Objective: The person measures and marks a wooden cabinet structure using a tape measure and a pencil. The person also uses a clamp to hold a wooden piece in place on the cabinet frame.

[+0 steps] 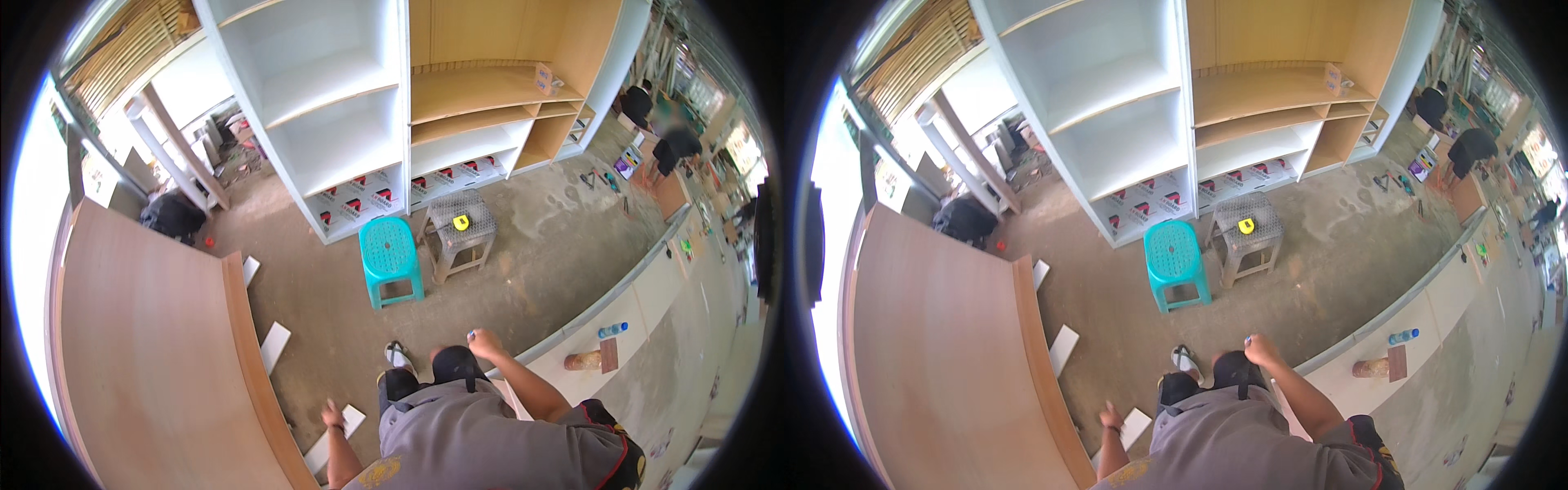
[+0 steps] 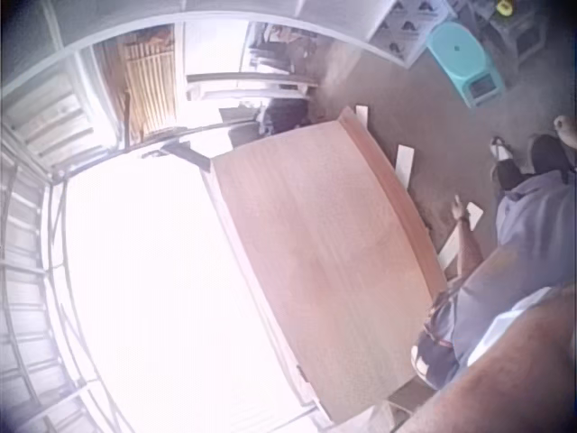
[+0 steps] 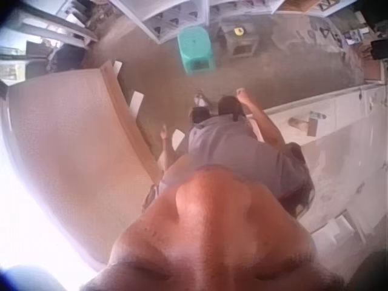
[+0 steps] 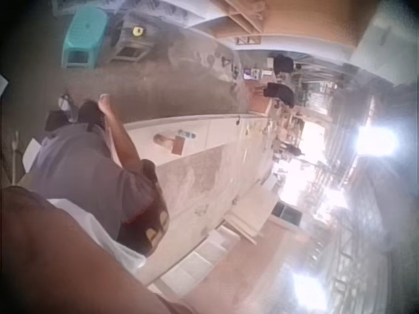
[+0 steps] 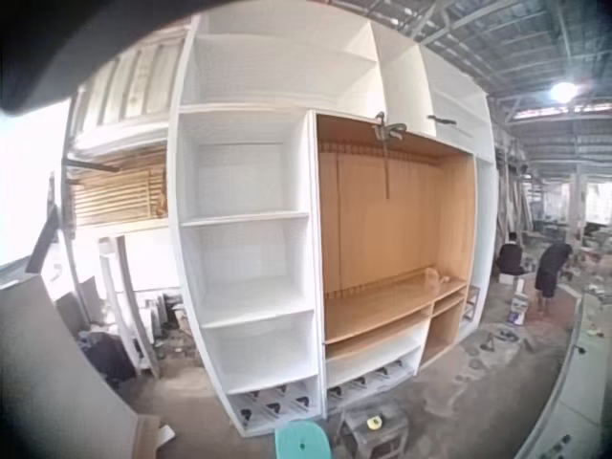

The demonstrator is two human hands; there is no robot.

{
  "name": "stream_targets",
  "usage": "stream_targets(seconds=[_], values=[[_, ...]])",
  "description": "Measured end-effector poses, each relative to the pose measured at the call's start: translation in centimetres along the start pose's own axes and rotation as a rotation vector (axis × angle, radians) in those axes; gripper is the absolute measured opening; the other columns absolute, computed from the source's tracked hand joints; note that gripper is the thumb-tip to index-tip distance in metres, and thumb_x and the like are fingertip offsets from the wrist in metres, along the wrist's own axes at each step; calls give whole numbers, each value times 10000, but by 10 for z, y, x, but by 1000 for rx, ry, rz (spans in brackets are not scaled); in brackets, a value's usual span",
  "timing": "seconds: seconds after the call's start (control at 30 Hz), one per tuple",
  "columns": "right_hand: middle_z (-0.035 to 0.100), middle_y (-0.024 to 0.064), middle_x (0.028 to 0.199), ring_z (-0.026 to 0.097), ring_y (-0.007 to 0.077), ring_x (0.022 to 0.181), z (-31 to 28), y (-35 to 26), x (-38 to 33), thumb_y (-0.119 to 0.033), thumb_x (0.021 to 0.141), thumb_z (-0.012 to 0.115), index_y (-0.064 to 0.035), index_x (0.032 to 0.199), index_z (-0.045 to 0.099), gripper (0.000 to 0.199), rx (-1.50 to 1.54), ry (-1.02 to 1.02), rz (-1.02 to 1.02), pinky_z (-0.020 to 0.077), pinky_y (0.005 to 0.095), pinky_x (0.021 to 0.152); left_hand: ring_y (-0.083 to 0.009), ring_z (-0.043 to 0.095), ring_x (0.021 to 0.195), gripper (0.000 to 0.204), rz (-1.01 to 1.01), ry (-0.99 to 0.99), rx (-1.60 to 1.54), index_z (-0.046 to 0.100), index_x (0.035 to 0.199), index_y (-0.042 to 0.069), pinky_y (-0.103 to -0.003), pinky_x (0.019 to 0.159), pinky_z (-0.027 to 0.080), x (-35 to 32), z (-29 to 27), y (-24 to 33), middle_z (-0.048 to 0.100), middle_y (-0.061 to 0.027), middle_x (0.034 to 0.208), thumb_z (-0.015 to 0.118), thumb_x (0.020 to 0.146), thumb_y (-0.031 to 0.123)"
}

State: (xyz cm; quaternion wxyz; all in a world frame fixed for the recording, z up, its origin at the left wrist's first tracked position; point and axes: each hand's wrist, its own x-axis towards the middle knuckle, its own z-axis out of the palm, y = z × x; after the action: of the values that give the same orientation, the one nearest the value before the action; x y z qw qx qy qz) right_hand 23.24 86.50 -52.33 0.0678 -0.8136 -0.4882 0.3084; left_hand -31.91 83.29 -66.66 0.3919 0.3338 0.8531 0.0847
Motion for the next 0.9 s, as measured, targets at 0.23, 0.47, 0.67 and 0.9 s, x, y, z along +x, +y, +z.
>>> stream_targets(seconds=[0.23,0.47,0.67,0.9], values=[[704,263,862,694,457,876,-66,-53,162,-381,913,651,-8,893,722,381,298,246,280,524,516,762,-76,438,606,433,638,80,-489,677,964,19,-280,546,377,98,-158,397,496,34,690,539,1083,412],[683,266,1162,676,451,1047,-32,0,389,-276,814,713,-97,1214,634,445,233,341,447,527,518,904,-64,428,562,423,441,-114,-265,687,947,47,-268,502,355,172,-54,377,476,38,645,544,1079,423],[534,302,1401,633,451,1171,-47,-10,564,-225,792,739,-250,1529,414,806,53,334,472,536,510,963,-140,571,506,384,-89,-502,185,727,986,100,-326,475,474,210,30,289,552,-11,597,549,1032,438],[540,264,1321,636,407,1160,-31,14,700,-315,710,851,-268,1484,456,870,-134,181,493,550,484,945,-232,663,604,341,-156,-432,356,733,1020,111,-389,541,527,283,44,351,655,-84,703,584,1013,417]])
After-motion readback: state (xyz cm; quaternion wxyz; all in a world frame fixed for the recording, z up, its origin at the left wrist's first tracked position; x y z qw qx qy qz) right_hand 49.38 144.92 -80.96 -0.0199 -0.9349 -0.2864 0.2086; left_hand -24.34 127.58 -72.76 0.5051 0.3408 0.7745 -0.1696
